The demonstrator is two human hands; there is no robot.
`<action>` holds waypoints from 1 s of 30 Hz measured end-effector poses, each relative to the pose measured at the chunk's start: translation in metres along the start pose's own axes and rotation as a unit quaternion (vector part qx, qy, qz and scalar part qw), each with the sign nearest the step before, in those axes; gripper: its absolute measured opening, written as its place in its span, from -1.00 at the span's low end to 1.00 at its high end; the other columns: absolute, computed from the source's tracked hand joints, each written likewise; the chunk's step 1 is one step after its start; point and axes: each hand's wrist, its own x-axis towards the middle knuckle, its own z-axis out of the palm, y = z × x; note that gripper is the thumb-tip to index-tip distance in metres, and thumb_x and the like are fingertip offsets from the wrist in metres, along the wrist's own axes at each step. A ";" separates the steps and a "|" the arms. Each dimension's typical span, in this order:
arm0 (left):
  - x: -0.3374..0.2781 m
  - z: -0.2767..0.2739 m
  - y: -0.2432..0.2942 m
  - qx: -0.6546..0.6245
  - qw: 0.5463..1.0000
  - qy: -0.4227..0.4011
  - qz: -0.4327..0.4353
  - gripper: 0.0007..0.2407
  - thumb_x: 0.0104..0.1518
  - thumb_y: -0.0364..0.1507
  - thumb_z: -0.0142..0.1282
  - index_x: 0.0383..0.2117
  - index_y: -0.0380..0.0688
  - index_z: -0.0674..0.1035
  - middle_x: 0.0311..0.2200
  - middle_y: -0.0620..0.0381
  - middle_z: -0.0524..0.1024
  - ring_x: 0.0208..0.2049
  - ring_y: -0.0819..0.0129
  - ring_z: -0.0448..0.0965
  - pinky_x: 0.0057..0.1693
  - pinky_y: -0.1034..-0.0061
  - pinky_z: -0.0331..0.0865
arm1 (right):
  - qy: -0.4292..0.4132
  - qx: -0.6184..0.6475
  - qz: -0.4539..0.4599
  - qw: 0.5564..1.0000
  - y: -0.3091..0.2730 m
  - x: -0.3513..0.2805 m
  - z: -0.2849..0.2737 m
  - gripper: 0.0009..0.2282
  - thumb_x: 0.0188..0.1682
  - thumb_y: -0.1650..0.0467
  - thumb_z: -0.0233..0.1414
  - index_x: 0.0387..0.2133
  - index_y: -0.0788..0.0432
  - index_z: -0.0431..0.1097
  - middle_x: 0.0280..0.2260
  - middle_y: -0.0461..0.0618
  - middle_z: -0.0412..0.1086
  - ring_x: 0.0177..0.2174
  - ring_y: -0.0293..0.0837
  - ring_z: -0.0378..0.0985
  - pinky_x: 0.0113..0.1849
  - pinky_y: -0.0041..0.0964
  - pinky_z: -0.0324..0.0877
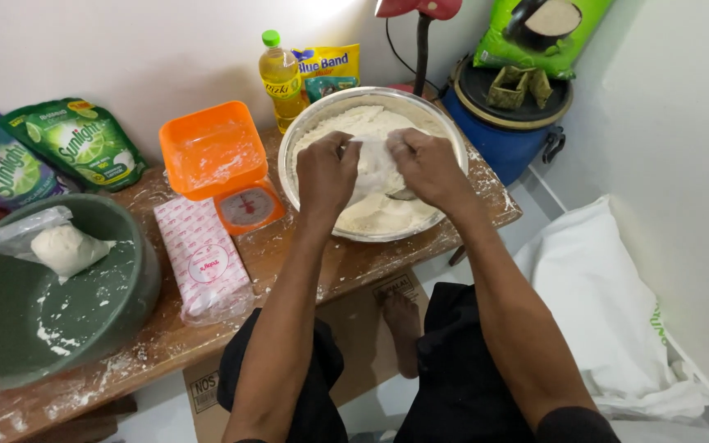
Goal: Measuring and weighing flour from a bowl into small plastic bags using a scoop and a scale.
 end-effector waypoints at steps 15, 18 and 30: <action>0.004 -0.008 -0.017 -0.010 0.998 0.022 -0.055 -0.85 0.17 -0.39 0.16 -0.30 -0.14 0.73 -0.64 0.00 0.59 -0.45 0.02 0.67 -0.16 0.20 0.52 | -0.043 -0.420 -0.068 0.904 0.093 -0.015 0.050 -0.79 -0.09 0.51 0.03 -0.70 0.19 0.51 -0.78 0.06 0.37 -0.66 0.12 0.57 -0.56 -0.04 0.34; 0.005 -0.011 -0.015 -0.019 0.998 0.027 -0.060 -0.85 0.18 -0.40 0.15 -0.31 -0.14 0.73 -0.65 0.03 0.58 -0.46 0.08 0.66 -0.16 0.22 0.52 | -0.042 -0.436 -0.060 0.897 0.038 -0.026 0.011 -0.76 -0.08 0.51 0.07 -0.77 0.18 0.46 -0.83 -0.01 0.29 -0.74 0.05 0.49 -0.61 -0.14 0.34; 0.004 -0.010 -0.011 -0.036 0.997 0.032 -0.057 -0.84 0.20 -0.42 0.14 -0.27 -0.22 0.72 -0.54 -0.12 0.63 -0.38 -0.05 0.69 -0.13 0.16 0.54 | -0.174 -0.359 0.129 0.908 -0.007 -0.041 -0.055 -0.83 -0.05 0.28 0.15 -0.43 0.08 0.64 -0.50 0.14 0.56 -0.40 0.23 0.67 -0.36 0.03 0.47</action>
